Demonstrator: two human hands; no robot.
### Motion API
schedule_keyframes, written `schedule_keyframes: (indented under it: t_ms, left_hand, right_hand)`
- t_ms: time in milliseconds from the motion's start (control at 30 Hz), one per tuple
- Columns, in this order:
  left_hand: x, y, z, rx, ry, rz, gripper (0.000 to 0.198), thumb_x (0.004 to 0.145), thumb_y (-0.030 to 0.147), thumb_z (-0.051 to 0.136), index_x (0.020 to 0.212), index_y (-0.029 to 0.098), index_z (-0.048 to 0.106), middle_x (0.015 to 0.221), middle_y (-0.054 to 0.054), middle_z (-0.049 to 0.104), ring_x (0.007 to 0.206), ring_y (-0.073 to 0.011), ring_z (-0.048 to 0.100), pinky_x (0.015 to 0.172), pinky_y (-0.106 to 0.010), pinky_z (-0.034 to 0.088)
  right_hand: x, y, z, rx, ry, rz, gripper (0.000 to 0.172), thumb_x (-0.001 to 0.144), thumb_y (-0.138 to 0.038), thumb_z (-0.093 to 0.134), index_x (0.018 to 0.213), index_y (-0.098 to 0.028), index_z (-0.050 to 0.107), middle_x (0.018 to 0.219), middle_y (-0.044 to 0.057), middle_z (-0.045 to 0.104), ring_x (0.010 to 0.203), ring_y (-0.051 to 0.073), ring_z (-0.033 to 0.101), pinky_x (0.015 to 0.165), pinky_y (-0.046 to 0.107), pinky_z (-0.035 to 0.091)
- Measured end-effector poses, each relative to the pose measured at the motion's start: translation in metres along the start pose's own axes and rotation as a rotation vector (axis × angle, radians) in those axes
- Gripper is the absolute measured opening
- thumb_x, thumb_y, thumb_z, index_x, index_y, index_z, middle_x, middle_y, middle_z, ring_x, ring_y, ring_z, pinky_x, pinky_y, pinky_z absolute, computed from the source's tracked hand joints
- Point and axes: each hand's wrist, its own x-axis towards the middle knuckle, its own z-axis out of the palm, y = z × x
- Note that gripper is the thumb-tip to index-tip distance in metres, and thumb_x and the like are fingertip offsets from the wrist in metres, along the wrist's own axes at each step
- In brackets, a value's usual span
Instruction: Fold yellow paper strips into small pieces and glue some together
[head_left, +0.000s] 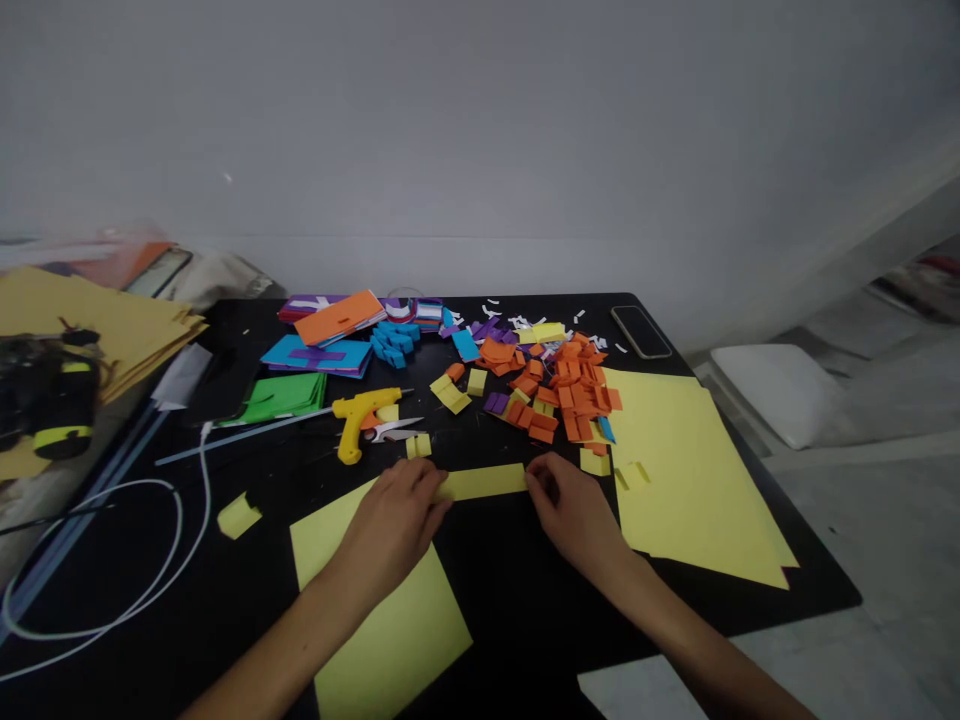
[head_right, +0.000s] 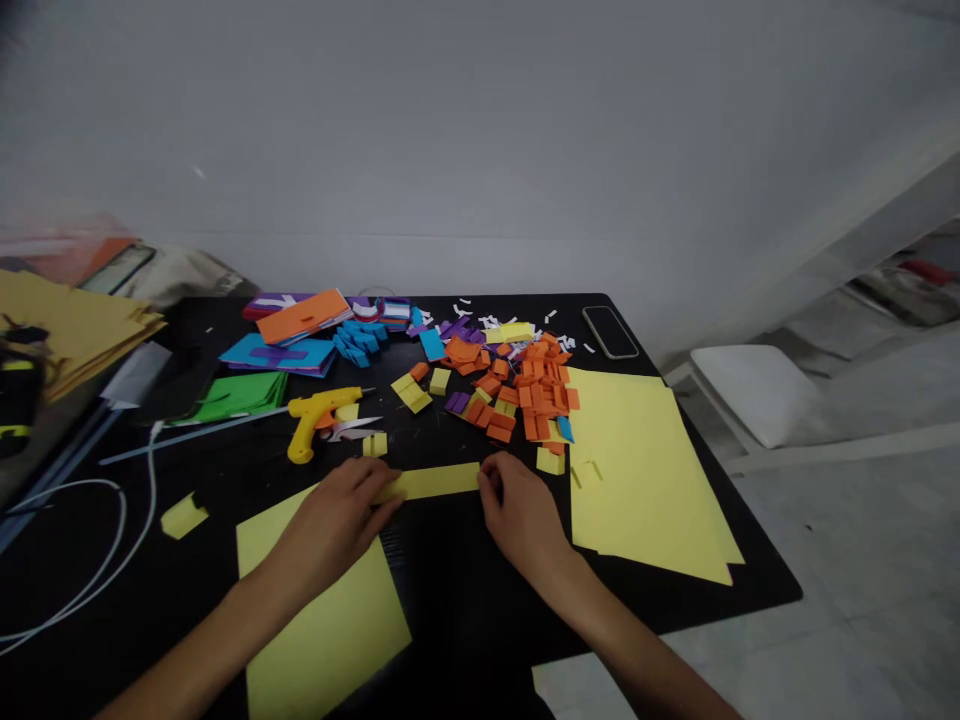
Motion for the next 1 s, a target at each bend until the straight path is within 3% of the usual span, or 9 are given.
schedule_keyframes:
  t_ms: [133,267,333,433,500,600,767,900,1000]
  left_hand:
    - [0.016,0.009,-0.002,0.051,-0.094,-0.048,0.022,0.092,0.021,0.069,0.113,0.014,0.067,0.112,-0.015,0.068,0.103,-0.0336,0.065,0.086,-0.047,0.055]
    - [0.027,0.011,-0.007,-0.006,-0.206,-0.164,0.016,0.086,0.019,0.075,0.098,0.014,0.065,0.1,-0.013,0.069,0.095,-0.0313,0.066,0.083,-0.043,0.053]
    - [0.032,0.009,-0.008,-0.028,-0.214,-0.198,0.018,0.083,0.018,0.078,0.094,0.015,0.064,0.096,-0.013,0.069,0.093,-0.0312,0.066,0.081,-0.041,0.052]
    - [0.036,0.006,-0.008,-0.062,-0.211,-0.232,0.018,0.079,0.017,0.079,0.085,0.017,0.062,0.091,-0.012,0.068,0.091,-0.0322,0.066,0.079,-0.041,0.05]
    - [0.036,0.006,-0.009,-0.102,-0.204,-0.254,0.019,0.077,0.016,0.079,0.082,0.018,0.06,0.091,-0.012,0.068,0.09,-0.032,0.066,0.077,-0.04,0.049]
    - [0.031,0.004,-0.012,-0.202,-0.201,-0.263,0.019,0.079,0.014,0.074,0.083,0.02,0.057,0.086,-0.006,0.067,0.08,-0.0251,0.065,0.069,-0.033,0.046]
    - [0.022,-0.008,-0.012,-0.505,-0.176,-0.321,0.013,0.086,0.025,0.068,0.085,0.022,0.055,0.068,0.005,0.057,0.061,-0.0148,0.055,0.056,-0.024,0.036]
    - [0.022,-0.012,-0.008,-0.879,0.011,-0.404,0.022,0.087,0.039,0.069,0.093,0.02,0.06,0.071,0.005,0.051,0.064,-0.0138,0.048,0.06,-0.024,0.037]
    - [0.022,-0.007,-0.003,-1.031,0.068,-0.419,0.026,0.087,0.044,0.069,0.086,0.02,0.057,0.07,0.005,0.047,0.063,-0.0129,0.046,0.058,-0.024,0.037]
  right_hand:
    - [0.02,-0.02,0.008,0.1,0.104,-0.142,0.014,0.095,-0.025,0.053,0.1,-0.017,0.064,0.089,0.008,0.07,0.076,0.021,0.065,0.071,0.033,0.05]
    - [0.051,-0.041,0.008,0.26,0.091,-0.21,0.011,0.091,-0.022,0.057,0.093,-0.017,0.066,0.086,0.007,0.069,0.077,0.02,0.064,0.075,0.033,0.05]
    - [0.066,-0.049,0.005,0.453,-0.03,-0.155,0.009,0.087,-0.026,0.063,0.091,-0.018,0.067,0.082,0.004,0.068,0.074,0.018,0.063,0.07,0.031,0.049]
    - [0.083,-0.056,-0.001,0.896,-0.395,0.069,0.023,0.081,-0.041,0.071,0.086,-0.018,0.067,0.075,0.001,0.065,0.057,0.013,0.055,0.05,0.025,0.038]
    - [0.089,-0.056,-0.004,1.094,-0.462,0.174,0.029,0.079,-0.046,0.074,0.084,-0.018,0.066,0.074,0.0,0.063,0.054,0.011,0.052,0.044,0.022,0.03]
    - [0.088,-0.05,-0.003,1.013,-0.271,0.136,0.027,0.08,-0.044,0.073,0.081,-0.018,0.066,0.07,-0.001,0.062,0.055,0.011,0.053,0.047,0.023,0.034]
    - [0.077,-0.035,0.012,0.587,0.064,-0.032,0.02,0.088,-0.038,0.066,0.092,-0.019,0.07,0.089,0.005,0.072,0.082,0.019,0.066,0.076,0.033,0.052]
    - [0.07,-0.033,0.031,0.766,0.074,0.039,0.033,0.088,-0.044,0.068,0.109,-0.019,0.065,0.106,0.009,0.07,0.099,0.022,0.068,0.085,0.037,0.056]
    - [0.066,-0.037,0.042,1.046,-0.084,0.146,0.039,0.082,-0.049,0.075,0.108,-0.021,0.064,0.094,0.004,0.07,0.079,0.018,0.069,0.068,0.032,0.059]
